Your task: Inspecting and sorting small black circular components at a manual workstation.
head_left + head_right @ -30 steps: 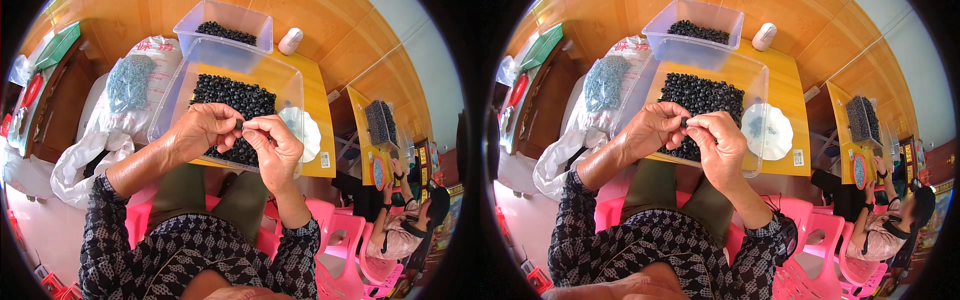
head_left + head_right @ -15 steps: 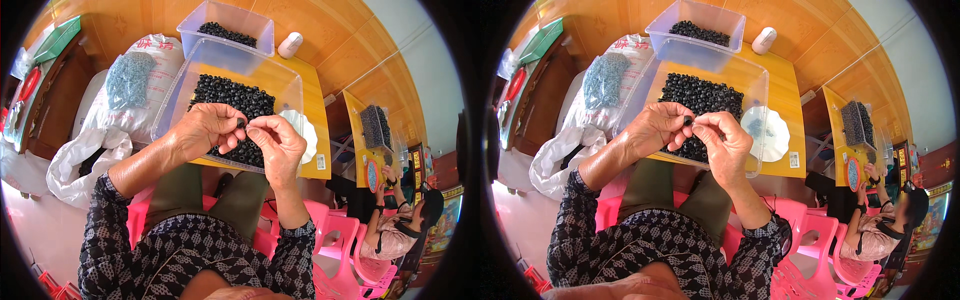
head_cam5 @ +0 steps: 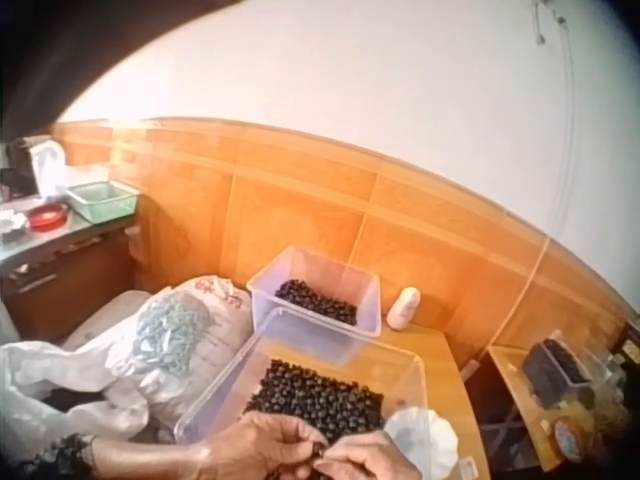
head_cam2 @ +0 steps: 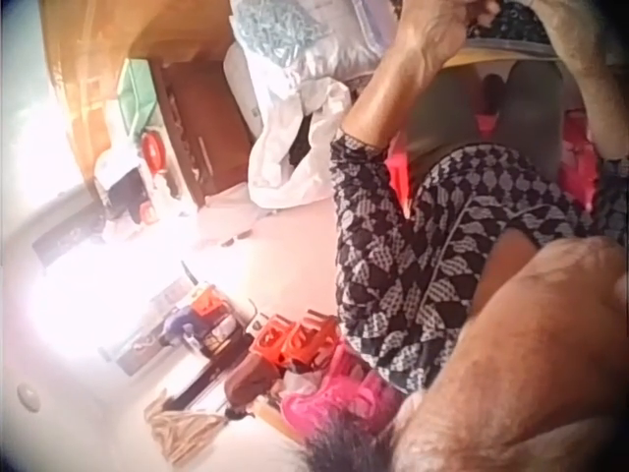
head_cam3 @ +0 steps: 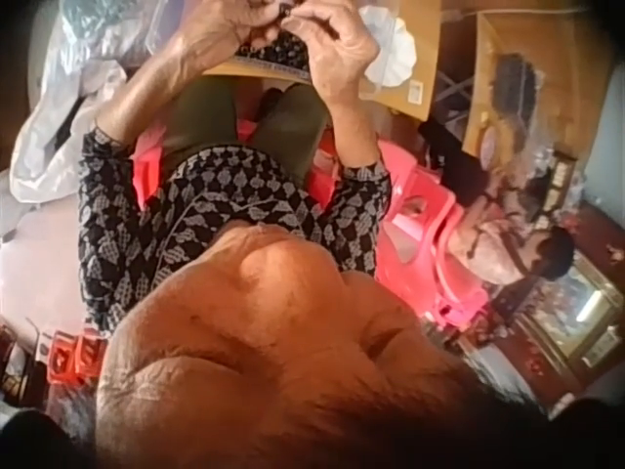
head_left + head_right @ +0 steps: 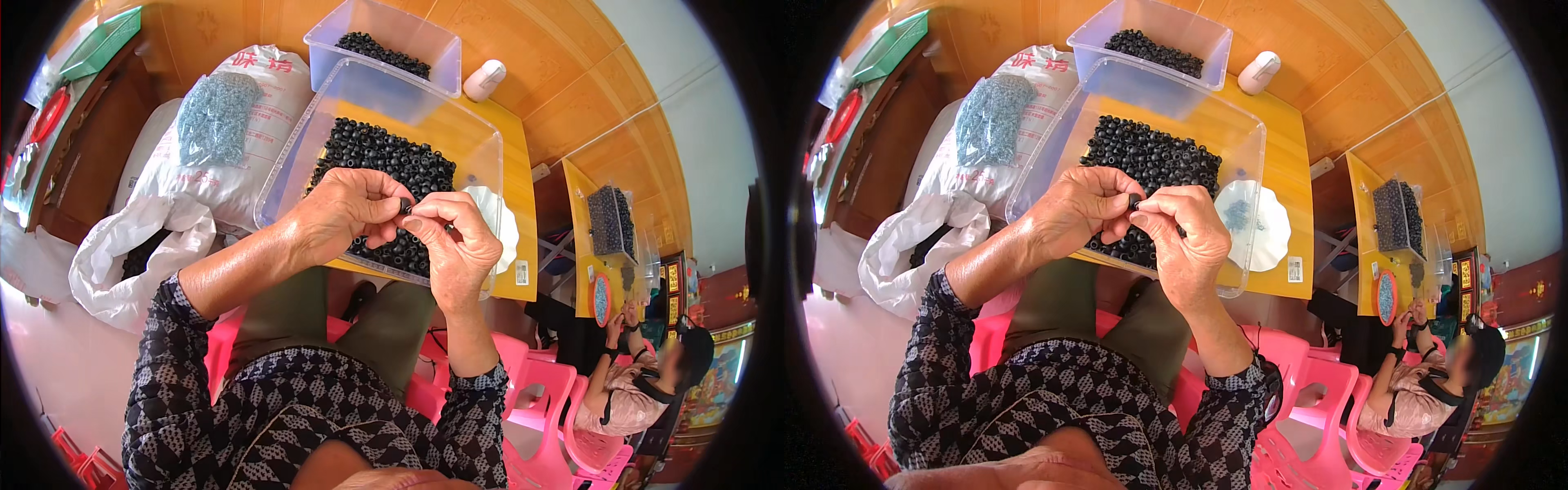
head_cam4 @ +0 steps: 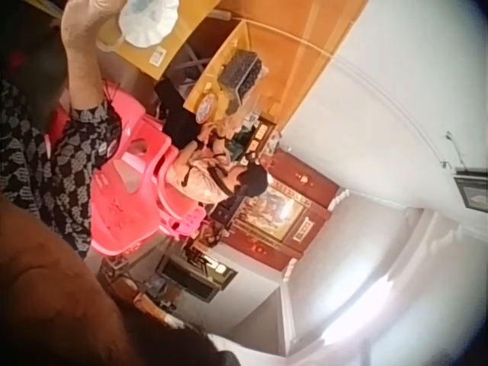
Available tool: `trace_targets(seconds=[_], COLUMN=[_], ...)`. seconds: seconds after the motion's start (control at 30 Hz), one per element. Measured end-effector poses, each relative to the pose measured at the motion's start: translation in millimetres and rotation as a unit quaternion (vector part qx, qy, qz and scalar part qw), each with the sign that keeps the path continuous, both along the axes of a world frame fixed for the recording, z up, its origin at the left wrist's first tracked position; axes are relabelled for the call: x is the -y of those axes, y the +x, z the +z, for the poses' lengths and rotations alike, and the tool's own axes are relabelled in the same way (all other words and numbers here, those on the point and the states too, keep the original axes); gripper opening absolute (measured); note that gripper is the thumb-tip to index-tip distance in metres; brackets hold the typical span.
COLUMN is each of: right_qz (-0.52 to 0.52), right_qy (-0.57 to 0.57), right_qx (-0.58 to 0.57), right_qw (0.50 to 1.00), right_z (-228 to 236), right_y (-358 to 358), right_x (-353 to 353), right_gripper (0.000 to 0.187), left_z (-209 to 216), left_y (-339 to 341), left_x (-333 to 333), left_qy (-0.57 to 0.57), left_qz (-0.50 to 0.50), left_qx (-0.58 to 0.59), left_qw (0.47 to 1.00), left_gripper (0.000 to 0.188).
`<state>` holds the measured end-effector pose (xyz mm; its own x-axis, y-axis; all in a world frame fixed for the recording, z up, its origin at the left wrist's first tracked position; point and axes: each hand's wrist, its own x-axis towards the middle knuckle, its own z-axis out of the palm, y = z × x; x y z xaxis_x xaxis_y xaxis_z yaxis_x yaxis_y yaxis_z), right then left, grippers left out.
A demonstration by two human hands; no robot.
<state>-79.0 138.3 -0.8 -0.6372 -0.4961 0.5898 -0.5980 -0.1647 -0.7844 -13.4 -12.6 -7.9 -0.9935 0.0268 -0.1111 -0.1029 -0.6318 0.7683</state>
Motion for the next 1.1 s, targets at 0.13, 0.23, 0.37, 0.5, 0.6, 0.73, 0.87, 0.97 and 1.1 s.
trace_targets(seconds=[0.13,0.23,0.37,0.5,0.6,0.73,0.87,0.97,1.1], right_qz=[-0.021,-0.02,-0.037,-0.04,-0.004,0.105,0.12,0.122,0.143], right_qy=[0.015,0.012,0.012,0.057,0.127,0.218,0.235,0.241,0.314], right_qx=[-0.055,-0.053,-0.08,-0.039,0.173,0.287,0.281,0.262,0.163], right_qw=[0.998,0.998,0.996,0.997,0.977,0.927,0.923,0.927,0.924], right_z=[1,2,4,7,32,42,36,23,-18], right_y=[0,2,4,1,-2,-34,-39,-47,-75], right_x=[1,2,5,8,9,21,39,50,58], right_gripper=[0.017,0.017,0.017,0.016,0.021,0.022,0.018,0.016,0.008], left_z=[0,1,2,-1,0,14,8,9,4], left_y=[1,2,4,3,1,3,-1,1,-1], left_x=[0,-1,-2,1,0,10,24,34,38], left_qy=[-0.014,-0.011,-0.011,-0.004,-0.039,-0.089,-0.015,-0.001,0.034], left_qz=[0.008,0.01,0.009,0.017,0.017,0.025,0.058,0.093,0.091], left_qx=[0.007,0.011,0.008,0.019,-0.009,0.013,-0.032,-0.024,-0.054], left_qw=[1.0,1.0,1.0,1.0,0.999,0.996,0.998,0.995,0.994], left_gripper=[0.014,0.014,0.014,0.013,0.013,0.013,0.016,0.017,0.018])
